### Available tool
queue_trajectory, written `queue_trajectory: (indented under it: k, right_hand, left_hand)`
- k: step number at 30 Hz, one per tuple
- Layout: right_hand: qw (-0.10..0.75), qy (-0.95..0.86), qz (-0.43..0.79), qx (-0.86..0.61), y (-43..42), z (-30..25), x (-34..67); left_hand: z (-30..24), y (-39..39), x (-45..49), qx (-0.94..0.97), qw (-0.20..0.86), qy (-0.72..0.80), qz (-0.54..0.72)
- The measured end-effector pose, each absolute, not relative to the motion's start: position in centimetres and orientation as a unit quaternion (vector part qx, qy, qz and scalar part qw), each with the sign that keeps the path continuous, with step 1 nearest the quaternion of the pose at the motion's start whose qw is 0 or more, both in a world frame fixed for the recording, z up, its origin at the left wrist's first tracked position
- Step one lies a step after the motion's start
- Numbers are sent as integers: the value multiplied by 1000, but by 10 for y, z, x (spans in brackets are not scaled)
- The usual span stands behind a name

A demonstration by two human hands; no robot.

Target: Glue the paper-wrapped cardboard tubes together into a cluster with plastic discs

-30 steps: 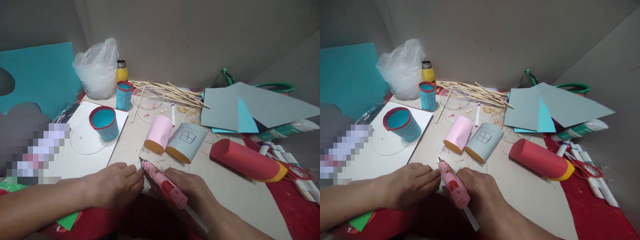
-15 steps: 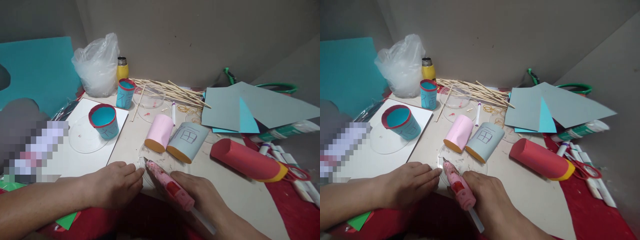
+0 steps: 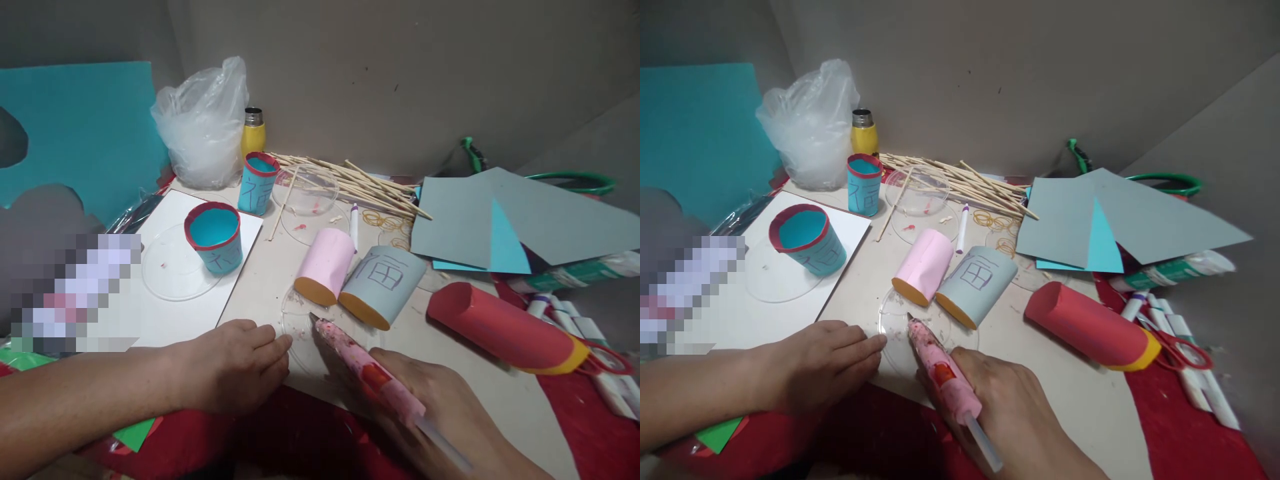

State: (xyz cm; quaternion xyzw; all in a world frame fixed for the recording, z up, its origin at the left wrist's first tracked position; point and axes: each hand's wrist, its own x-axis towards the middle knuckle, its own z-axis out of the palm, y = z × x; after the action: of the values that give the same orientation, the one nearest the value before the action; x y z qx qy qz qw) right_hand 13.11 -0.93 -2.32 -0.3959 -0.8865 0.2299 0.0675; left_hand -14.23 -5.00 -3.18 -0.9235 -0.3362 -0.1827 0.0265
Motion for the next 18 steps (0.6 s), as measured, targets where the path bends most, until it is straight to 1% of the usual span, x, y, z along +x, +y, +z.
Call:
queue_trajectory:
  k: [4, 7, 10, 13, 18]
  right_hand:
    - [73, -891, 263, -363, -12, -24, 121]
    - [72, -874, 293, -380, -15, -24, 111]
    - [65, -874, 288, -386, -17, -25, 106]
    - [57, -877, 274, -390, -17, -24, 111]
    - [59, -900, 232, -365, -14, -22, 129]
  left_hand:
    - [-32, -50, -141, -919, 3, -343, -192]
    - [-29, -48, -140, -919, -21, -346, -185]
    - [-26, -48, -140, -922, -30, -342, -180]
    - [-28, -48, -140, -922, -17, -343, -181]
    - [-33, -50, -142, -926, 34, -327, -185]
